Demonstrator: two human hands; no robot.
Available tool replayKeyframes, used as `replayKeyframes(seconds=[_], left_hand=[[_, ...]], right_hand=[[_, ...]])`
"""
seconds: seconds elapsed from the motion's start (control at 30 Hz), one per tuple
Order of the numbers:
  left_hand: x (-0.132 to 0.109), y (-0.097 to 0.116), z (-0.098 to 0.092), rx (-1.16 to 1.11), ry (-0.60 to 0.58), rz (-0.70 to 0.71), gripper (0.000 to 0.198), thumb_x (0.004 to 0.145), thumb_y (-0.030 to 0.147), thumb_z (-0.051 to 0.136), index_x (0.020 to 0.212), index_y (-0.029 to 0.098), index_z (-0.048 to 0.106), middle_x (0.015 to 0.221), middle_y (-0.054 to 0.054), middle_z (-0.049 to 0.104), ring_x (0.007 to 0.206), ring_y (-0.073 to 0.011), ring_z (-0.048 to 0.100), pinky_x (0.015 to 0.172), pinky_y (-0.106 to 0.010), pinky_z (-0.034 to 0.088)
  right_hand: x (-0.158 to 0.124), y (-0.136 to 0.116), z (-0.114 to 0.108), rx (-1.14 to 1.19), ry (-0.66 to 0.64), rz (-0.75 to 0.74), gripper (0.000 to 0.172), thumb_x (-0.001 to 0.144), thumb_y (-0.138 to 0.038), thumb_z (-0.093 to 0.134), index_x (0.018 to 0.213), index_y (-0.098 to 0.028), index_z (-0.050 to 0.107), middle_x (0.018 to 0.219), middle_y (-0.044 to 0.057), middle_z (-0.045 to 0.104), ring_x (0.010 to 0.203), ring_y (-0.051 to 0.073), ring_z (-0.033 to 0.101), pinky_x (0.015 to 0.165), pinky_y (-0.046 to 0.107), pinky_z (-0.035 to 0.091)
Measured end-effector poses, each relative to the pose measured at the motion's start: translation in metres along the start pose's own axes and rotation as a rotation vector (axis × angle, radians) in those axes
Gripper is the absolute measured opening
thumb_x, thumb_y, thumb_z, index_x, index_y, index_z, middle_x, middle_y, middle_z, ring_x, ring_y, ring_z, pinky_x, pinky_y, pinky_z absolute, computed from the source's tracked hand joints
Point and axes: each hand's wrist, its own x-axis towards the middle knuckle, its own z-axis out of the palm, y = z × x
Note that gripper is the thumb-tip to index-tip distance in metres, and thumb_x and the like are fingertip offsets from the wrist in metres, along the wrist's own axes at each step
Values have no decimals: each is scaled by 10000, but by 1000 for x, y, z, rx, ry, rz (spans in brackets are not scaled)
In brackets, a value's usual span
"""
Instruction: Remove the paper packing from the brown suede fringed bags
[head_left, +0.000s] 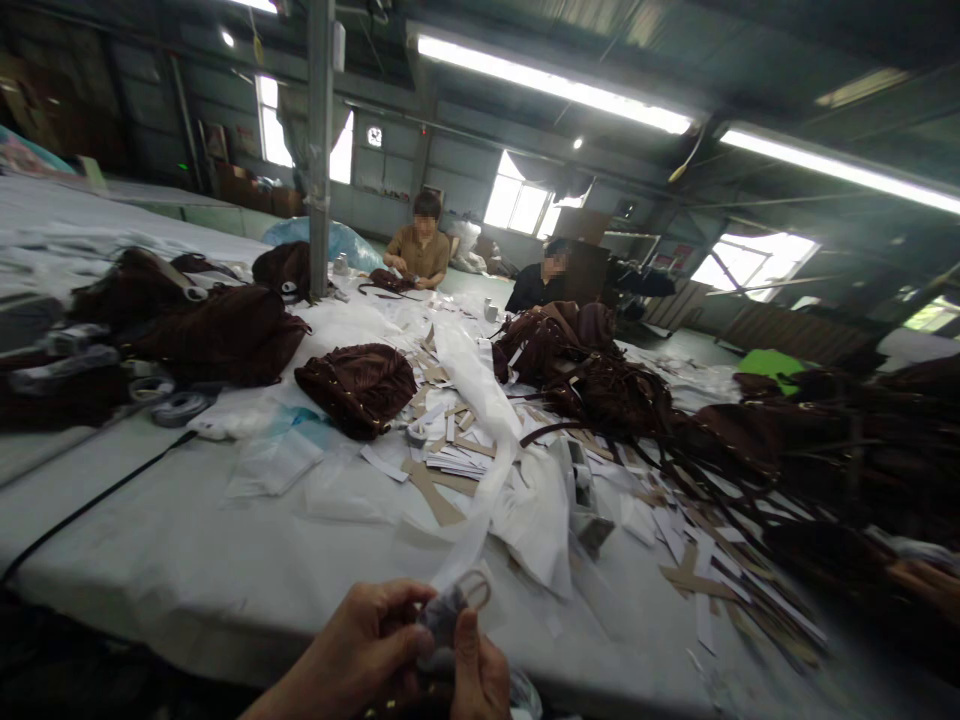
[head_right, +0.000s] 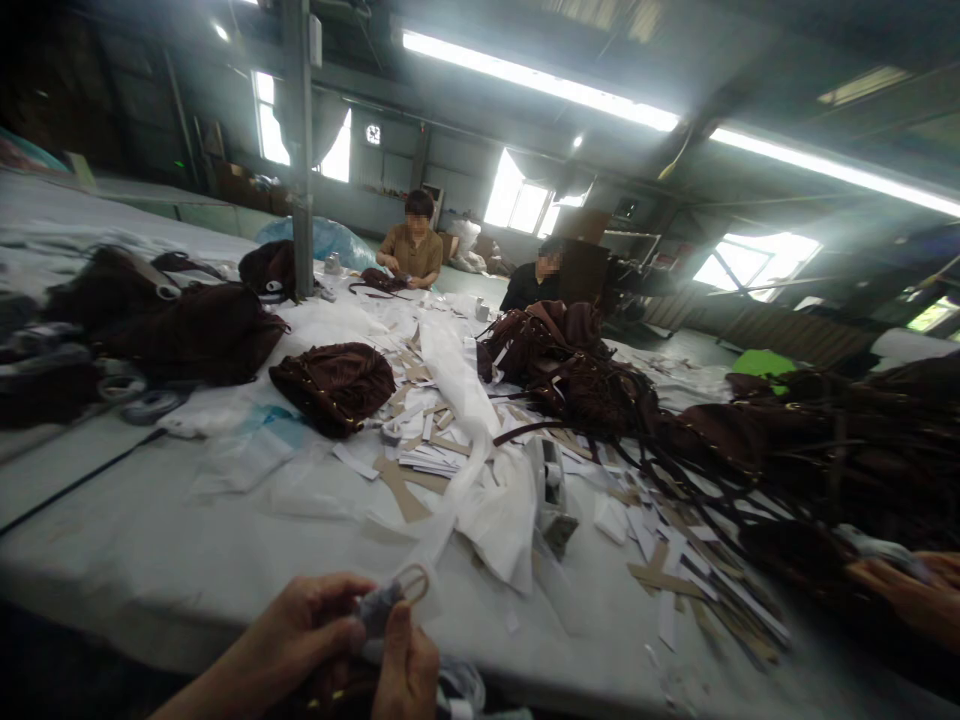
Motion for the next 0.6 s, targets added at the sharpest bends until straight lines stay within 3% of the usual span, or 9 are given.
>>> replayKeyframes(seconds=[0.07,0.13,0.27,0.33,0.4,0.5,0.6], left_hand=[[2,-2,0,-6,80,-21,281,771,345,626,914,110,682,496,23,581,396,-104,537,391,-166,399],[6,-5,-2,-22,198,-17,329,773,426,627,829,108,689,468,28,559,358,-85,486,358,-160,358],[16,-12,-5,-106,365,29,423,709,523,673,787,108,673,548,19,586,380,-83,496,345,-164,350],[19,-13,-4,-141,363,49,429,700,526,685,796,108,670,528,22,580,402,-95,510,374,-174,386],[20,-13,1,-154,324,80,405,727,505,673,812,109,673,515,18,587,411,-94,501,401,-182,409],[19,-9,9,-128,291,128,365,787,458,628,865,106,686,577,-13,640,445,-97,509,435,-188,430],[15,-7,10,-56,243,181,313,830,374,587,984,122,692,723,-45,694,561,-121,577,540,-202,484]], right_hand=[[2,0,1,-91,-5,-69,629,788,-729,415,592,-186,665,573,40,661,621,212,635,580,267,486],[5,0,2,-177,-3,-151,656,823,-717,346,584,-189,652,564,40,650,589,198,621,571,268,482],[7,8,5,-355,232,-392,505,768,-634,567,962,-177,662,687,28,665,570,172,602,552,261,480],[7,13,8,-408,315,-576,431,770,-544,635,1022,-194,635,724,25,651,586,164,598,576,263,486],[8,16,11,-419,277,-737,294,829,-464,606,968,-208,643,725,23,632,596,156,593,595,265,489],[14,18,13,-449,228,-869,195,865,-363,594,964,-205,650,777,35,645,627,151,609,621,262,499],[23,21,9,-506,258,-978,127,885,-261,577,956,-194,658,803,46,667,691,156,645,658,246,504]])
